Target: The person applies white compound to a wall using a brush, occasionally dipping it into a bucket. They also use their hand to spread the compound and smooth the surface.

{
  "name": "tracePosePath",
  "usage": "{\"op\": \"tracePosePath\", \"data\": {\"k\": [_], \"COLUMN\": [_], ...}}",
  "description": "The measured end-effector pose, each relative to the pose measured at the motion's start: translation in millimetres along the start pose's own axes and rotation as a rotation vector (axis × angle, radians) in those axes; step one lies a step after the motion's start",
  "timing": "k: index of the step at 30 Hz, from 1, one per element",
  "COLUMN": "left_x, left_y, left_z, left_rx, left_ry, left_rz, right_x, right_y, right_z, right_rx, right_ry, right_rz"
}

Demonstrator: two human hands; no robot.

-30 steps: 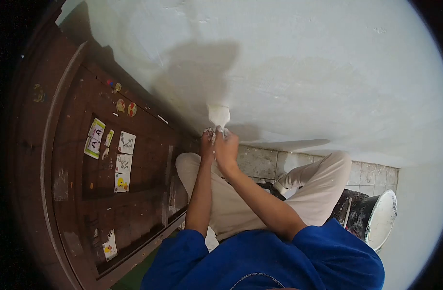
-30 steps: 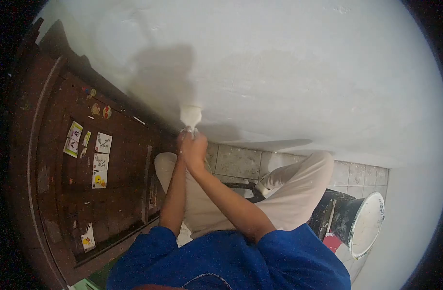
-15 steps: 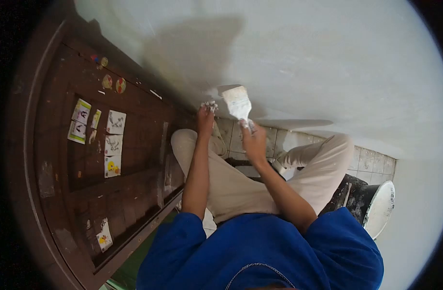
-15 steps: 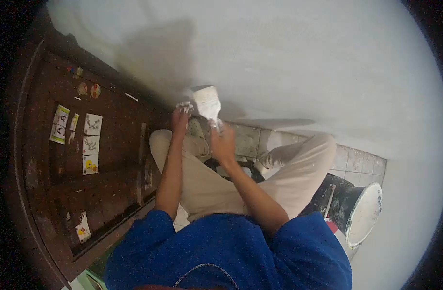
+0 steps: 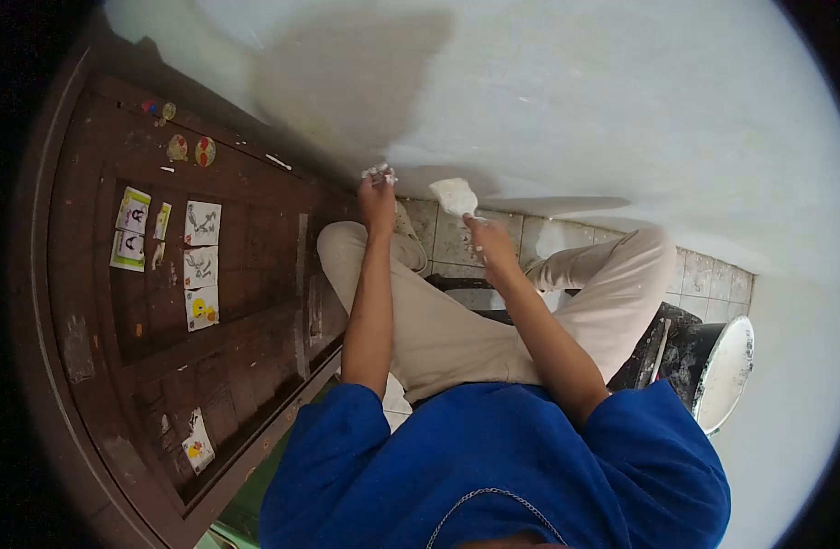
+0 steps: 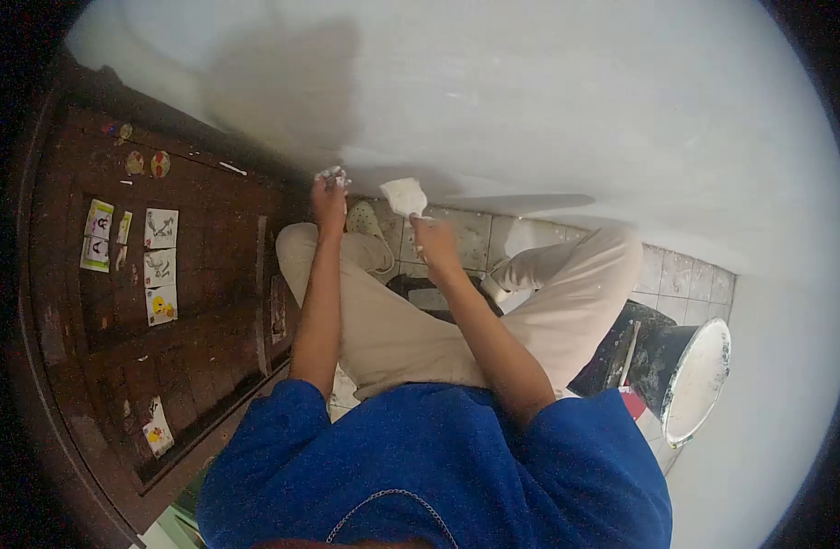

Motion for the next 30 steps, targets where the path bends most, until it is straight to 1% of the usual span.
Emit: {"op": "tracePosePath", "data": {"k": [1,3,4,6,9,12,15,16,18,21,24,27,28,30], "left_x": [-3.8,-4.9,-5.5,-1.9,-2.1,-2.5,-1.9,-2.0,-2.4,-0.3,2.6,1.1,0.7,-3.6], "left_y": [-4.1,-12.6,-17.0,-23.7,-26.9,-24.8,-30.0,-29.4,-25.4,-21.5,-24.5,-25.5,-26.0,-36.2], "left_z": [-1.9,-2.3,-3.0,-7.2,-6.9,-6.9,-11.6,-10.4,-3.3,-7.9,-8.1,-7.7,-6.5,-11.8], "left_rx": [-0.015,-0.118,-0.168,-0.192,-0.225,-0.235,-0.207,-0.196,-0.237,-0.241,-0.241,-0.267,-0.285,-0.257], "left_ry": [0.015,0.003,-0.003,-0.053,-0.069,-0.074,-0.089,-0.092,-0.087,-0.088,-0.098,-0.096,-0.092,-0.125], "left_rz": [0.088,0.166,0.204,0.155,0.145,0.165,0.175,0.178,0.190,0.186,0.198,0.182,0.173,0.205], "right_x": [6.9,26.1,32.2,43.9,58.4,66.9,73.8,73.1,67.6,64.4,62.7,61.6,61.7,58.7], "right_y": [8.5,28.6,33.2,39.5,49.7,47.3,32.0,12.9,-17.8,-4.7,16.8,4.1,-4.4,-20.1], "right_z": [-1.5,-9.6,-14.8,-26.2,-36.7,-50.2,-76.9,-66.7,-40.7,-19.1,-28.9,-56.6,-55.5,-43.1], "right_rx": [0.020,0.059,0.030,-0.028,0.013,0.017,-0.161,-0.176,-0.201,-0.275,-0.029,-0.095,-0.211,-0.441], "right_ry": [-0.011,-0.033,-0.010,0.034,0.104,0.159,0.202,0.188,0.157,0.148,0.179,0.193,0.200,0.208], "right_rz": [-0.034,-0.106,-0.058,0.042,-0.005,0.140,0.117,0.061,-0.047,0.046,0.213,0.221,0.224,0.240]}}
Point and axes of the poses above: each hand's wrist, its own z-axis away from the middle knuckle, its own x-axis out of the palm, y = z × x, the point moved 8 cm from there along -z, towards the middle knuckle, and after that the axes turned 11 degrees about -x, right-handed, at the moved point
